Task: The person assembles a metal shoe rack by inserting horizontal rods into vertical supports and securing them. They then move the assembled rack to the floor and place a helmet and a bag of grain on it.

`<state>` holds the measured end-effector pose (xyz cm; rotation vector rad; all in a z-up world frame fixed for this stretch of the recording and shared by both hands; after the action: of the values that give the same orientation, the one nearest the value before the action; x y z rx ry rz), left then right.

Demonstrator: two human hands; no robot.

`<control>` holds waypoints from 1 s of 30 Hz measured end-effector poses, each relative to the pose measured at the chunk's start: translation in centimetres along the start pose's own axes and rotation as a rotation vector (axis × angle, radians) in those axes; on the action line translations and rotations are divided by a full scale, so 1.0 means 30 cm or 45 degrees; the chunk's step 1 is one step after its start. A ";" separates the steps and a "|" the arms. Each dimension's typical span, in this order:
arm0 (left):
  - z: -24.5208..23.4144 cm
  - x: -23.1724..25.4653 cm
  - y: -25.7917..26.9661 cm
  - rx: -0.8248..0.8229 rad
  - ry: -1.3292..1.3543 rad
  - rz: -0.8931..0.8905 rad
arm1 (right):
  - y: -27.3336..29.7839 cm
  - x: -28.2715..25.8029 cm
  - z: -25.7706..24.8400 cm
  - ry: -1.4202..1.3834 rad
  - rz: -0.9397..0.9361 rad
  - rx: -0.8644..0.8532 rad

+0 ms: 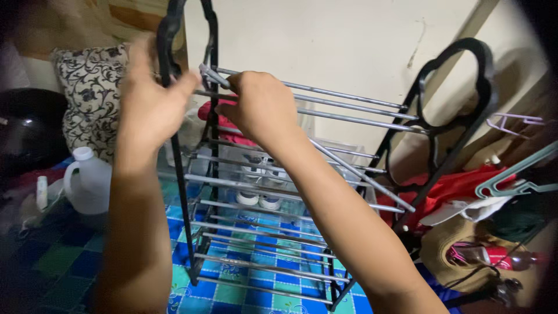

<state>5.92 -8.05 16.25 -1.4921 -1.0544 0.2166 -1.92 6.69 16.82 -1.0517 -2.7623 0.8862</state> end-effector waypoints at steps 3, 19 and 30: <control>0.092 -0.208 0.007 -0.286 0.182 -0.649 | -0.041 -0.010 0.049 0.053 -0.013 0.004; 0.098 -0.221 0.000 -0.260 0.305 -0.576 | -0.140 0.038 0.072 -0.050 -0.146 -0.038; 0.092 -0.216 -0.002 -0.265 0.143 -0.633 | -0.117 0.023 0.051 -0.052 -0.102 -0.078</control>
<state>0.36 -10.67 12.83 -1.3556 -1.3484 -0.3318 -4.90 4.25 17.32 -0.9338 -2.8603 0.8268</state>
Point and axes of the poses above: each hand's wrist, its own y-axis away from the middle knuckle, its own z-axis out of the palm, x = y × z, the point moved 7 cm from there along -y, towards the middle knuckle, and after that the axes turned 10 degrees about -x, right-handed, at the moved point
